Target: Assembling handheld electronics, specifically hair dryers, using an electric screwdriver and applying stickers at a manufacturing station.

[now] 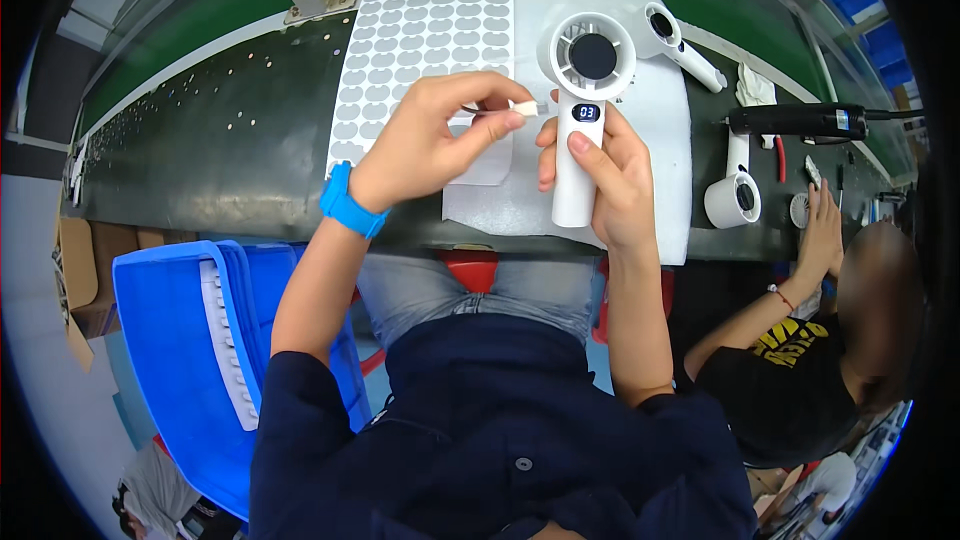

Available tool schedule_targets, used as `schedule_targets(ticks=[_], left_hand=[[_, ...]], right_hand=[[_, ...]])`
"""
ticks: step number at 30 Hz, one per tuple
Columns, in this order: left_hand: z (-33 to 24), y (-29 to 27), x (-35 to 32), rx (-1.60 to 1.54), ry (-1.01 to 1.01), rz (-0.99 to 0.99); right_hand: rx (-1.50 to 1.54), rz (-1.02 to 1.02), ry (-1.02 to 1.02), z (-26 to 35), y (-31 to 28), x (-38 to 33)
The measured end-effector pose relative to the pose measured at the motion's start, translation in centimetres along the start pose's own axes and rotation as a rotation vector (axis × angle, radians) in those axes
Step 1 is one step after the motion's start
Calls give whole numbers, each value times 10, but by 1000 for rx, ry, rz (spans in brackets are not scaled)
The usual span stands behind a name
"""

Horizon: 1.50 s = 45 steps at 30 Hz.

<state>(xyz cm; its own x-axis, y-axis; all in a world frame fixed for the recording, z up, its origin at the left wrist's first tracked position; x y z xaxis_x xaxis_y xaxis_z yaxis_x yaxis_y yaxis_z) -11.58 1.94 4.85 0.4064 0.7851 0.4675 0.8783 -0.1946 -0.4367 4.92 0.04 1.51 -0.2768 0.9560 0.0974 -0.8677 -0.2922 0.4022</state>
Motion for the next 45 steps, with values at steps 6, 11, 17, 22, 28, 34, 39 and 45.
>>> schedule_targets(ticks=[6,11,17,22,28,34,39,45], left_hand=[[-15,9,-1,-38,-94,47],[-24,9,-2,22,-37,16],[-29,13,-5,110,-2,1],[-34,13,-9,57,-21,-46],[-35,14,-10,70,-11,-35],[-39,20,-15,139,30,-113],[-38,20,-16,137,28,-110],[-37,16,-12,92,25,-114]], right_hand=[[87,71,-16,3,1,-1],[133,84,-3,5,1,-6],[170,114,9,8,2,-11],[92,91,-19,16,8,-15],[95,102,-6,13,6,-16],[37,110,-32,14,9,-19],[41,85,-20,13,9,-21],[246,66,90,9,7,-16]])
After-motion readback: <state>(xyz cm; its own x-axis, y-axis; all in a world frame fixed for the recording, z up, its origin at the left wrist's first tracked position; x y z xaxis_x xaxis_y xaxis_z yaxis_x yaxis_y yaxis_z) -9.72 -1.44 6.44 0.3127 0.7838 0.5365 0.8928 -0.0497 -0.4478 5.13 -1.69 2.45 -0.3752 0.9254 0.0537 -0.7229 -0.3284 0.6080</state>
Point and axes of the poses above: each hand's wrist, its own x-axis towards the middle knuckle, its own y-axis out of the palm, z = x × y, the point moved 4 cm from there along x, towards the middle knuckle
